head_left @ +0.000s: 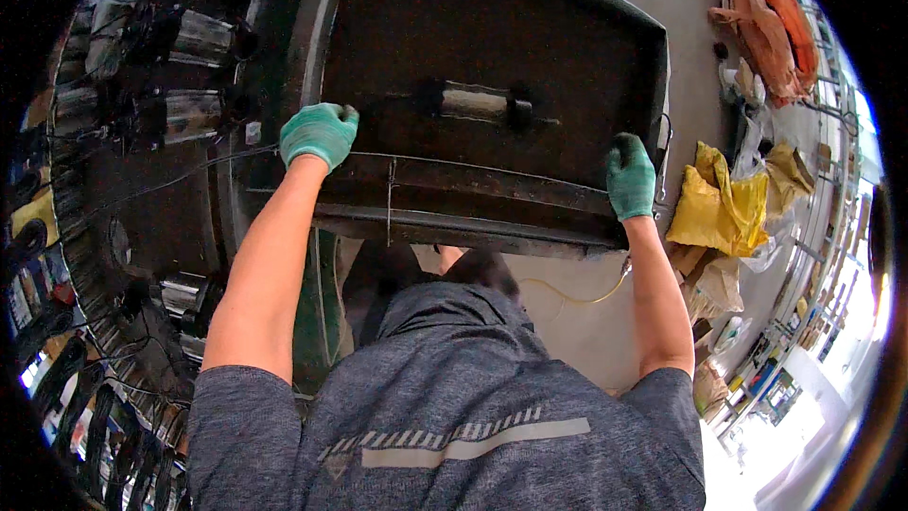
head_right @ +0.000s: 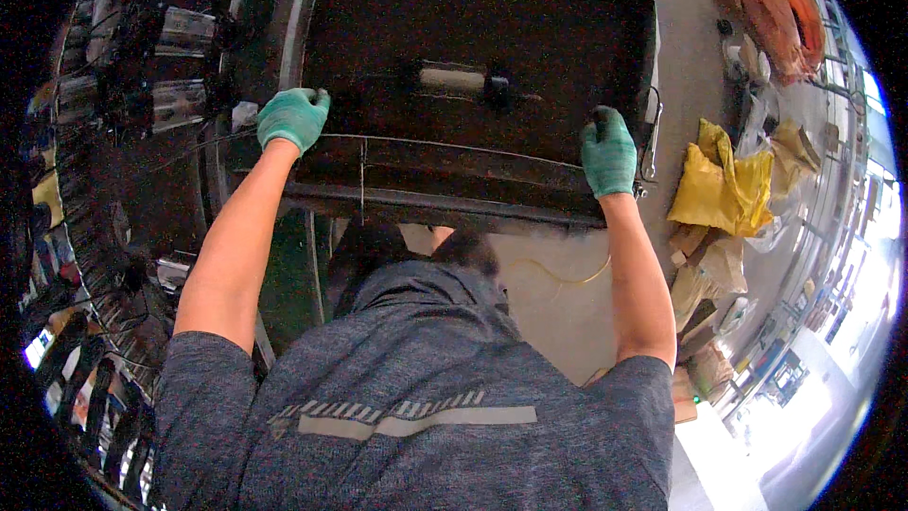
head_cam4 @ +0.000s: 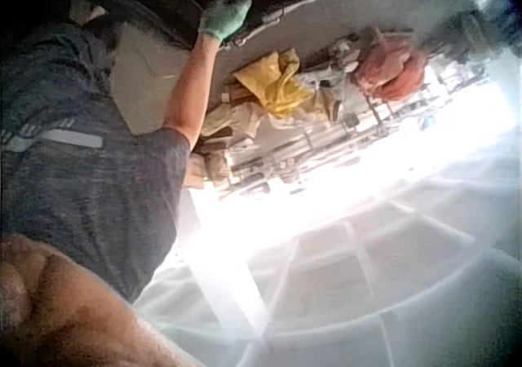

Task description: The person repeatedly picks up a cylindrical metal device from a rack, places it into a large metal tray, and manipulates it by hand. The person then removes the device from the tray and returns it to the rack. This cycle is repeated multiple times throughout the video.

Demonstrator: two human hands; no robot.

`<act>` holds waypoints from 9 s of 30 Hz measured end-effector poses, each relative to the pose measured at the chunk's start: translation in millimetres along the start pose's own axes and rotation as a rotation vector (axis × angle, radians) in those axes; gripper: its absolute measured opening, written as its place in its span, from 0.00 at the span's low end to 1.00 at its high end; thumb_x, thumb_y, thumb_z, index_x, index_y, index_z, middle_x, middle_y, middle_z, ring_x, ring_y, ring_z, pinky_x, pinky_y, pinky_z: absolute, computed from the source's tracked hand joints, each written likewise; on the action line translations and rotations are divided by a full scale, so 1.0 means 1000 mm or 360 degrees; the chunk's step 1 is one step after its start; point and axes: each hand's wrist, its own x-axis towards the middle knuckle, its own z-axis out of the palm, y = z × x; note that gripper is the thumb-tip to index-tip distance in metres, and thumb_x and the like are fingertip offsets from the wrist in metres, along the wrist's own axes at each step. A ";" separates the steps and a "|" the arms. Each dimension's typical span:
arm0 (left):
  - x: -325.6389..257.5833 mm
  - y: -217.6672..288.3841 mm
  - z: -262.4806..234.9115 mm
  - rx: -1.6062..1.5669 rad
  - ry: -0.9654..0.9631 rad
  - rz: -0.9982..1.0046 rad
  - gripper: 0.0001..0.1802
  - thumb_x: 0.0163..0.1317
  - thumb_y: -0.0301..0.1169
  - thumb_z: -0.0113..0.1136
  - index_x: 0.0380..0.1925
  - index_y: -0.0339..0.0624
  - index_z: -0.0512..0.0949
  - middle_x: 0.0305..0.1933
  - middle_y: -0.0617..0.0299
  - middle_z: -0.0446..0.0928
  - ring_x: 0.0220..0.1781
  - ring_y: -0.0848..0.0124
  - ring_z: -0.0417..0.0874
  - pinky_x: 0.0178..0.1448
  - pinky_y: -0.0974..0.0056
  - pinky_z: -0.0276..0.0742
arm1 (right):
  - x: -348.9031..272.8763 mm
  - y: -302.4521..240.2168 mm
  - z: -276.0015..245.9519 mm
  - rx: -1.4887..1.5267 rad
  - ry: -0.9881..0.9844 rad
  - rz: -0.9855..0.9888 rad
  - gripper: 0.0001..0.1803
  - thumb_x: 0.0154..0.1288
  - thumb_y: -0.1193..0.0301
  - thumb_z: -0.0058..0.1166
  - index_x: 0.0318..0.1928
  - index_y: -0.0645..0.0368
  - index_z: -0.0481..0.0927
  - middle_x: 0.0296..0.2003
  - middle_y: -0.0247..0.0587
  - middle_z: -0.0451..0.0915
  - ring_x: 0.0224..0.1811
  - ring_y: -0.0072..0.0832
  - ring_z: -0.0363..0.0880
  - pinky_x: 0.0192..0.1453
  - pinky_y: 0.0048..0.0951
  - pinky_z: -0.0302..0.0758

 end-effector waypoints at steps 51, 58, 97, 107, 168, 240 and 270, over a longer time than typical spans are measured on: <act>-0.004 0.009 -0.002 0.0075 0.0108 -0.0010 0.25 0.72 0.55 0.49 0.45 0.51 0.89 0.49 0.46 0.85 0.53 0.45 0.85 0.57 0.46 0.80 | 0.002 0.026 0.019 -0.0458 -0.0174 0.0825 0.23 0.75 0.45 0.44 0.49 0.46 0.84 0.45 0.53 0.87 0.50 0.57 0.84 0.52 0.56 0.79; -0.002 0.008 0.000 0.0068 0.0116 -0.0012 0.25 0.72 0.55 0.50 0.46 0.51 0.89 0.49 0.47 0.85 0.53 0.45 0.85 0.57 0.46 0.81 | 0.003 0.023 0.017 -0.0482 -0.0183 0.0845 0.23 0.75 0.45 0.45 0.49 0.45 0.84 0.44 0.53 0.87 0.50 0.57 0.84 0.52 0.56 0.79; -0.004 0.010 -0.001 0.0061 0.0110 -0.0011 0.26 0.73 0.55 0.49 0.45 0.50 0.89 0.50 0.46 0.85 0.53 0.45 0.85 0.58 0.46 0.81 | 0.002 0.025 0.019 -0.0485 -0.0163 0.0837 0.22 0.74 0.45 0.46 0.49 0.45 0.85 0.44 0.54 0.87 0.50 0.57 0.84 0.53 0.55 0.79; -0.003 0.008 0.001 0.0074 0.0146 0.0008 0.26 0.72 0.56 0.49 0.45 0.51 0.89 0.50 0.46 0.85 0.53 0.45 0.85 0.58 0.46 0.81 | 0.001 0.025 0.019 -0.0477 -0.0149 0.0855 0.23 0.74 0.45 0.46 0.50 0.44 0.85 0.46 0.53 0.87 0.51 0.57 0.84 0.53 0.55 0.79; -0.004 0.008 0.001 0.0040 0.0150 -0.0009 0.26 0.72 0.55 0.49 0.44 0.51 0.89 0.50 0.47 0.86 0.54 0.45 0.85 0.58 0.45 0.80 | 0.001 0.022 0.016 -0.0462 -0.0166 0.0840 0.23 0.74 0.44 0.45 0.49 0.44 0.84 0.44 0.54 0.87 0.49 0.57 0.85 0.52 0.56 0.79; -0.002 0.175 0.079 -0.0796 -0.0259 0.0604 0.12 0.66 0.31 0.70 0.33 0.41 0.73 0.30 0.69 0.68 0.33 0.76 0.64 0.36 0.66 0.64 | -0.004 0.039 0.019 -0.0079 0.0093 0.0773 0.15 0.74 0.54 0.49 0.41 0.49 0.84 0.36 0.45 0.87 0.40 0.49 0.87 0.43 0.51 0.83; -0.002 0.171 0.086 -0.0917 -0.0100 0.0596 0.13 0.63 0.30 0.71 0.31 0.44 0.72 0.27 0.72 0.66 0.29 0.77 0.63 0.32 0.65 0.62 | -0.002 0.039 0.018 -0.0057 0.0044 0.0797 0.15 0.74 0.54 0.50 0.44 0.48 0.83 0.38 0.45 0.87 0.41 0.49 0.86 0.44 0.51 0.83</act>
